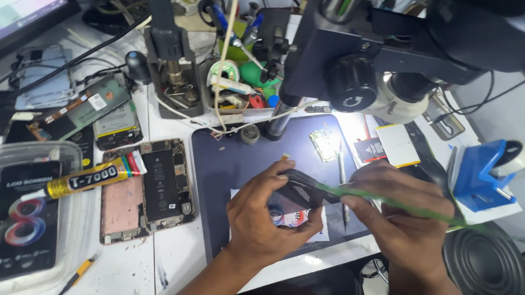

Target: Disassembling a mobile phone using prying tools and tweezers on a repair bench

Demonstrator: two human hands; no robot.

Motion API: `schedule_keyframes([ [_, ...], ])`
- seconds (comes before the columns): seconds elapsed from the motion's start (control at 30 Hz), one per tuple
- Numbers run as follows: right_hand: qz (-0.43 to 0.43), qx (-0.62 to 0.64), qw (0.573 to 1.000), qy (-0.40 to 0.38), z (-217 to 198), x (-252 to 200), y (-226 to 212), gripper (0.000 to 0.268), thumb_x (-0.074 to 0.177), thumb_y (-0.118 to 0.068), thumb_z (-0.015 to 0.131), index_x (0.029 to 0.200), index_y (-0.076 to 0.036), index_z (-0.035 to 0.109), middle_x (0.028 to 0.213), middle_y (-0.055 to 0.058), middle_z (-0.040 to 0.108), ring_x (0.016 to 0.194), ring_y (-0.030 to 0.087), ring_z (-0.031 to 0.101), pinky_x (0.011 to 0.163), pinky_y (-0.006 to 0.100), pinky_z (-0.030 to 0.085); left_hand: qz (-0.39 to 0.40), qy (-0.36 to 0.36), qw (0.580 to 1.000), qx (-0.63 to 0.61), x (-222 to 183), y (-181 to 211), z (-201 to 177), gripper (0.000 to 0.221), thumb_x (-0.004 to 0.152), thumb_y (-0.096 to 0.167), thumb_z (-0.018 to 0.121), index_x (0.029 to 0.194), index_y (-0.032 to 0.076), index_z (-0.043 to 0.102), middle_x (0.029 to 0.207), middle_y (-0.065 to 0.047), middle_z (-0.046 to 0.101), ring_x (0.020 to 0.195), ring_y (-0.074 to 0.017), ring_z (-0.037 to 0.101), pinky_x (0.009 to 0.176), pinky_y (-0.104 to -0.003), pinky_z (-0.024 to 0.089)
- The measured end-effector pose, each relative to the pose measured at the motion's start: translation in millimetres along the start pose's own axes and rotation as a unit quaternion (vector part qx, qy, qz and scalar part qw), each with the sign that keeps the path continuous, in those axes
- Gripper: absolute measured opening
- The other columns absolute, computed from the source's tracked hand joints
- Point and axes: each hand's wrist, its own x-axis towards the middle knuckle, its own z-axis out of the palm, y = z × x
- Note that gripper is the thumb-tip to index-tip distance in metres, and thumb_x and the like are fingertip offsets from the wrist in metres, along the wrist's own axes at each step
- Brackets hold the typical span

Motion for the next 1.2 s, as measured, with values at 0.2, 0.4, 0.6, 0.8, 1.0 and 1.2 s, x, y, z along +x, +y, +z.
schedule_keyframes([
  [0.2,0.032,-0.01,0.999,-0.006,0.4,1.6,-9.8,0.009,0.082,-0.001,0.074,0.085,0.007,0.072,0.076,0.015,0.07,0.069,0.024,0.068,0.07,0.03,0.055,-0.021,-0.001,1.0,0.01,-8.9,-4.0,3.5,0.07,0.072,0.026,0.092,0.117,0.002,0.045,0.114,-0.021,0.074,0.106,-0.0298,0.079,0.085,-0.033,0.063],
  [0.4,0.022,-0.007,1.0,0.016,6.6,-2.9,-3.6,0.009,0.08,0.001,0.075,0.086,0.007,0.073,0.077,0.016,0.071,0.071,0.025,0.069,0.072,0.03,0.055,-0.065,-0.011,0.998,-0.004,-8.4,-3.1,2.9,0.063,0.067,0.027,0.089,0.108,0.002,0.048,0.111,-0.016,0.074,0.109,-0.0297,0.078,0.082,-0.033,0.063],
  [0.6,0.055,0.002,0.998,0.004,10.5,-2.6,-8.7,0.012,0.081,-0.004,0.077,0.09,0.003,0.075,0.085,0.016,0.074,0.075,0.022,0.074,0.075,0.028,0.059,0.082,-0.015,0.993,0.087,2.8,-2.9,-6.4,0.056,0.083,0.031,0.092,0.11,0.008,0.048,0.112,-0.023,0.066,0.101,-0.0319,0.074,0.086,-0.041,0.066],
  [0.8,0.041,0.067,0.997,-0.026,17.8,9.9,-19.4,0.01,0.083,-0.002,0.072,0.088,0.006,0.073,0.082,0.017,0.074,0.073,0.025,0.075,0.074,0.029,0.061,0.087,-0.01,0.992,0.094,2.0,-8.7,-9.6,0.046,0.082,0.02,0.085,0.103,0.009,0.045,0.109,-0.022,0.063,0.094,-0.0305,0.072,0.072,-0.038,0.062],
  [1.0,0.058,0.034,0.997,0.028,13.6,-1.4,-5.5,0.009,0.079,-0.006,0.076,0.081,0.001,0.072,0.082,0.015,0.075,0.076,0.029,0.079,0.072,0.031,0.063,0.064,-0.013,0.992,0.106,-1.2,-7.9,-9.7,0.045,0.073,0.018,0.08,0.1,0.013,0.044,0.108,-0.016,0.064,0.086,-0.0241,0.07,0.066,-0.033,0.057],
  [1.2,-0.043,0.126,0.982,-0.136,-5.5,13.0,-4.5,0.044,0.099,-0.035,0.051,0.099,0.004,0.07,0.095,0.016,0.078,0.094,0.031,0.085,0.087,0.035,0.07,0.032,-0.034,0.997,0.057,-8.0,-10.4,-11.4,0.031,0.085,0.022,0.07,0.1,0.01,0.046,0.109,-0.02,0.063,0.086,-0.0274,0.07,0.062,-0.036,0.052],
])
